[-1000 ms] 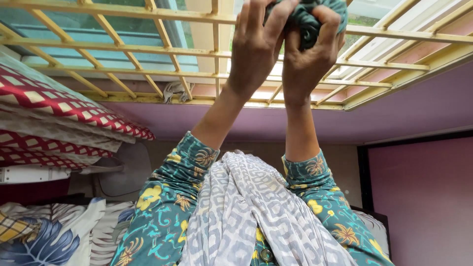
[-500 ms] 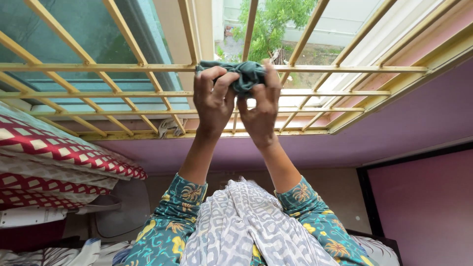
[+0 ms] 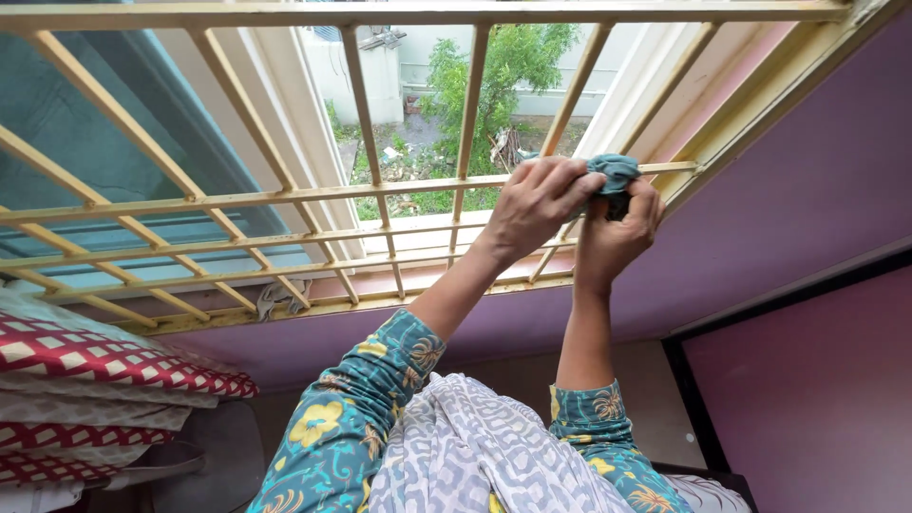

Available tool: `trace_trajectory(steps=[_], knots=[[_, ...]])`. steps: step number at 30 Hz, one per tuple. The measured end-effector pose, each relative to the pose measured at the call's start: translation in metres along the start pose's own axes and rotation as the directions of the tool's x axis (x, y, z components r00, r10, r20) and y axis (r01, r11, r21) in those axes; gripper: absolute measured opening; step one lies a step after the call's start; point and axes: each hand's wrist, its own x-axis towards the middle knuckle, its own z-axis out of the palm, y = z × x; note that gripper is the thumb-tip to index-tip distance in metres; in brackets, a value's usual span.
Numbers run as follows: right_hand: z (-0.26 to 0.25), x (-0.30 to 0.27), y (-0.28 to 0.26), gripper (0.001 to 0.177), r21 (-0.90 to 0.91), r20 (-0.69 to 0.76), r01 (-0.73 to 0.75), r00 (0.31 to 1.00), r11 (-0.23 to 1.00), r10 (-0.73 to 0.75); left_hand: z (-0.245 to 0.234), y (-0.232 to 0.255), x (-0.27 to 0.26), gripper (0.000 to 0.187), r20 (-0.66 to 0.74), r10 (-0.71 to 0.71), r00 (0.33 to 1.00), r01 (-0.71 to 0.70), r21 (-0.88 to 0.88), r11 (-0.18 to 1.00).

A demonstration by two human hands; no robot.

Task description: The person wipes the yellow metal window grille with a green cloth. They systematically clean each horizontal and vertical bar, moving from the top to the bottom and across the width of the window.

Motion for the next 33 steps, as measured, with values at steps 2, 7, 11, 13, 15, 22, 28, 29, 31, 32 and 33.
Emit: trace_trajectory(steps=[2, 7, 11, 13, 15, 22, 28, 29, 31, 32, 33], knots=[[-0.007, 0.014, 0.022, 0.026, 0.016, -0.023, -0.064, 0.998, 0.998, 0.065, 0.018, 0.012, 0.01, 0.037, 0.017, 0.025, 1.0, -0.024, -0.011, 1.0], [-0.015, 0.017, 0.035, 0.028, 0.071, 0.039, -0.112, 0.993, 0.991, 0.11, 0.031, 0.023, 0.011, 0.032, 0.059, 0.035, 0.998, -0.035, 0.001, 0.999], [-0.007, 0.0, 0.018, 0.034, 0.126, 0.117, -0.08, 0.991, 0.989, 0.065, 0.005, 0.017, -0.015, 0.029, 0.023, -0.039, 0.999, 0.039, 0.015, 0.999], [0.001, -0.021, 0.001, 0.033, 0.147, 0.23, -0.103, 0.971, 0.984, 0.068, -0.017, 0.01, -0.036, 0.028, -0.038, -0.103, 0.994, 0.105, 0.043, 0.994], [0.012, -0.041, -0.015, 0.032, 0.252, 0.303, -0.07, 0.953, 0.965, -0.01, -0.037, 0.001, -0.056, 0.026, -0.045, -0.216, 0.975, 0.219, 0.089, 0.972], [0.023, -0.06, -0.002, 0.033, 0.354, 0.389, -0.098, 0.92, 0.93, -0.052, -0.021, 0.005, -0.085, 0.026, -0.02, -0.302, 0.953, 0.299, 0.211, 0.931], [0.001, -0.034, 0.068, 0.03, 0.141, 0.212, -0.154, 0.97, 0.978, 0.122, 0.049, 0.029, -0.058, 0.031, 0.139, -0.122, 0.983, 0.114, 0.062, 0.992], [-0.004, -0.029, 0.08, 0.031, 0.117, 0.177, -0.114, 0.98, 0.987, 0.092, 0.059, 0.035, -0.05, 0.037, 0.134, -0.09, 0.987, 0.08, 0.074, 0.994], [-0.011, -0.017, 0.1, 0.03, 0.036, 0.122, -0.153, 0.981, 0.988, 0.148, 0.076, 0.043, -0.03, 0.034, 0.181, -0.042, 0.983, 0.04, 0.015, 0.999], [-0.013, -0.013, 0.107, 0.03, -0.002, 0.091, -0.173, 0.981, 0.985, 0.173, 0.082, 0.046, -0.022, 0.033, 0.203, -0.016, 0.979, 0.019, -0.014, 1.0], [-0.016, -0.011, 0.111, 0.029, -0.003, 0.101, -0.179, 0.979, 0.984, 0.178, 0.086, 0.049, -0.016, 0.029, 0.265, -0.027, 0.964, 0.032, -0.015, 0.999]])
